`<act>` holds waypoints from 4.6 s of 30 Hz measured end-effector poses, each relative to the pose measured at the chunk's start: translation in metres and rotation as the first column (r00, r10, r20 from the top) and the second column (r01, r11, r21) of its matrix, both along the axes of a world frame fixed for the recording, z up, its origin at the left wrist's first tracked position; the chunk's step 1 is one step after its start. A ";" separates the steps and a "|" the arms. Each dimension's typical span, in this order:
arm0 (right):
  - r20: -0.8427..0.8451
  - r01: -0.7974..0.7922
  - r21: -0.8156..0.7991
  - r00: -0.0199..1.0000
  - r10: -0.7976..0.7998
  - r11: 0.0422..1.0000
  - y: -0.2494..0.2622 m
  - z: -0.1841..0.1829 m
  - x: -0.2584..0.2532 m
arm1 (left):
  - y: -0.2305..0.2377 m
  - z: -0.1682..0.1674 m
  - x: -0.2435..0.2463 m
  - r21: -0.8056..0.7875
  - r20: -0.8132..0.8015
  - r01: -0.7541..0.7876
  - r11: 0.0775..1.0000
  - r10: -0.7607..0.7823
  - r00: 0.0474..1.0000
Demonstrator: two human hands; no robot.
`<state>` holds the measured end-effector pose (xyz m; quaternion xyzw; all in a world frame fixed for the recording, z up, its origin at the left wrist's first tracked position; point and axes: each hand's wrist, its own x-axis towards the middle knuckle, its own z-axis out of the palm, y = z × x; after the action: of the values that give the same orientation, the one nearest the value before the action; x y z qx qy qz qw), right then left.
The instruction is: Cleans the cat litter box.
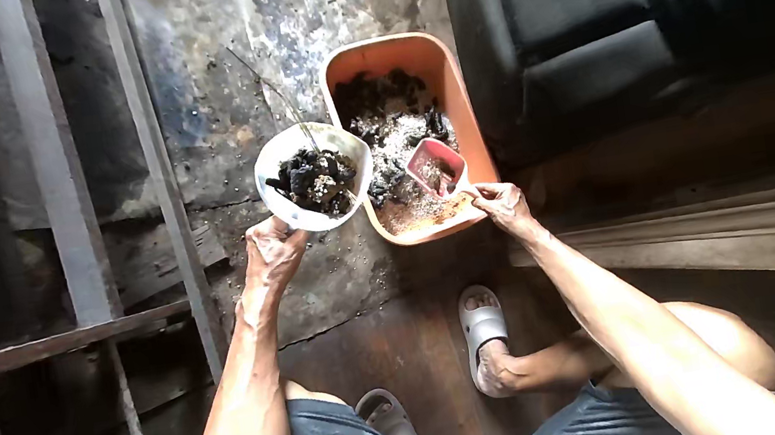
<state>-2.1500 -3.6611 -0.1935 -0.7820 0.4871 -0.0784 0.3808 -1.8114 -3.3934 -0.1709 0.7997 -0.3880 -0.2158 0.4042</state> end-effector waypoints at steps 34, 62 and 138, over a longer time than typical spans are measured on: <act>-0.094 -0.142 -0.264 0.988 0.121 0.954 0.048 0.086 0.039 | 0.001 -0.030 -0.002 0.122 -0.068 0.106 0.987 -0.098 0.993; 0.340 0.198 -0.094 0.927 -0.155 0.976 0.078 0.052 0.078 | 0.006 -0.024 -0.003 -0.038 -0.066 0.137 0.990 -0.139 0.988; 0.202 0.112 0.095 0.971 -0.130 0.989 0.035 -0.033 -0.035 | 0.016 0.016 0.005 0.036 0.063 -0.026 0.999 0.023 0.998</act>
<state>-2.1854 -3.6258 -0.2267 -0.7219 0.4944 -0.1624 0.4562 -1.8064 -3.3777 -0.1552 0.8181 -0.3865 -0.1929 0.3795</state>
